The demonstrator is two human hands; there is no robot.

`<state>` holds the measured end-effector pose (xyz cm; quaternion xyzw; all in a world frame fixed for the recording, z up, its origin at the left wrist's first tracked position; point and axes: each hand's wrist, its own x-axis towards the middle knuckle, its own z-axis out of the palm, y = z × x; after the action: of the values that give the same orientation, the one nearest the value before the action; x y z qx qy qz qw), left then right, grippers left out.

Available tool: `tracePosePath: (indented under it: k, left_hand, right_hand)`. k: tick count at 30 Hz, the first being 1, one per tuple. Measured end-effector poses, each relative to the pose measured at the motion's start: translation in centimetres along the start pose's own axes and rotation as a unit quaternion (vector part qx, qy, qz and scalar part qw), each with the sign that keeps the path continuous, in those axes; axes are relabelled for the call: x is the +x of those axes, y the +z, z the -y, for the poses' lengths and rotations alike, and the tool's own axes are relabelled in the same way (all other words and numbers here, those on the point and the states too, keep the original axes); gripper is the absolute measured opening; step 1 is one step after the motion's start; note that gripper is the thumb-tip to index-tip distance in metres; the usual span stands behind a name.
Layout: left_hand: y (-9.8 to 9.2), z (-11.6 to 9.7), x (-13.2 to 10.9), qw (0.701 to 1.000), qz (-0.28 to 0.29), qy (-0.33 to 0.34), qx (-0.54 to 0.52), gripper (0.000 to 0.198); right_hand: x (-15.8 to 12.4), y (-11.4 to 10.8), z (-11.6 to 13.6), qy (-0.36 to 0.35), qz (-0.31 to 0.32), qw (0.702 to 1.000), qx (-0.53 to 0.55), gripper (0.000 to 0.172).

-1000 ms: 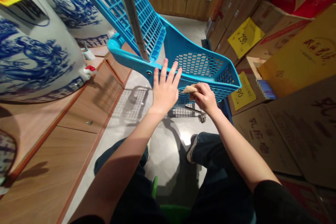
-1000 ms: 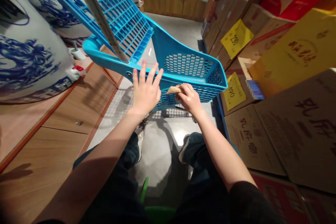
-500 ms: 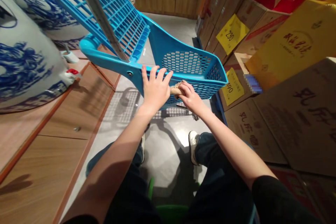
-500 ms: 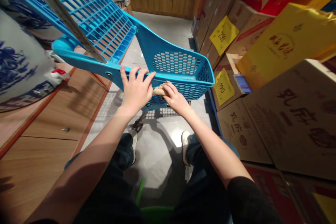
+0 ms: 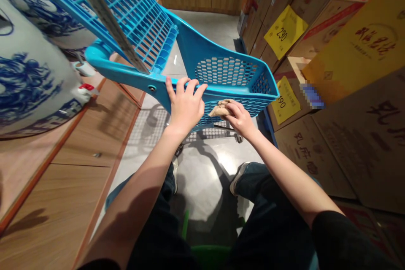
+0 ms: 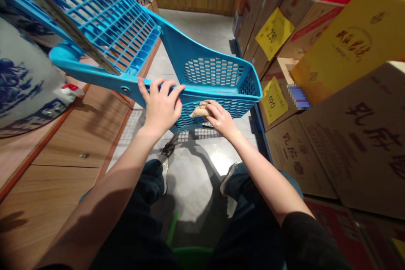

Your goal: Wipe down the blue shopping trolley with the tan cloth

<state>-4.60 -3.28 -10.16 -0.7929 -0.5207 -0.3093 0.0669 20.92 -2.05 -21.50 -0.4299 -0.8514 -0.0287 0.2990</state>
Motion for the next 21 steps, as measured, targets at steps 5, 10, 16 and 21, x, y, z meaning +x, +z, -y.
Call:
tracePosePath:
  k: [5, 10, 16, 21]
  left_hand:
    - [-0.1, 0.1, 0.1, 1.0, 0.0, 0.003, 0.009, 0.041]
    - [0.1, -0.2, 0.2, 1.0, -0.015, -0.001, 0.005, 0.039]
    - [0.4, -0.2, 0.3, 0.999, -0.033, -0.008, -0.007, 0.036]
    - [-0.1, -0.4, 0.6, 1.0, 0.001, -0.023, -0.006, 0.035]
  right_hand:
    - [-1.3, -0.2, -1.2, -0.019, 0.022, 0.999, -0.014, 0.021]
    - [-1.4, -1.1, -0.2, 0.03, -0.034, 0.999, 0.02, 0.025]
    - [-0.2, -2.0, 0.0, 0.097, -0.072, 0.992, 0.043, 0.02]
    - [-2.1, -0.6, 0.0, 0.121, 0.092, 0.988, 0.031, 0.018]
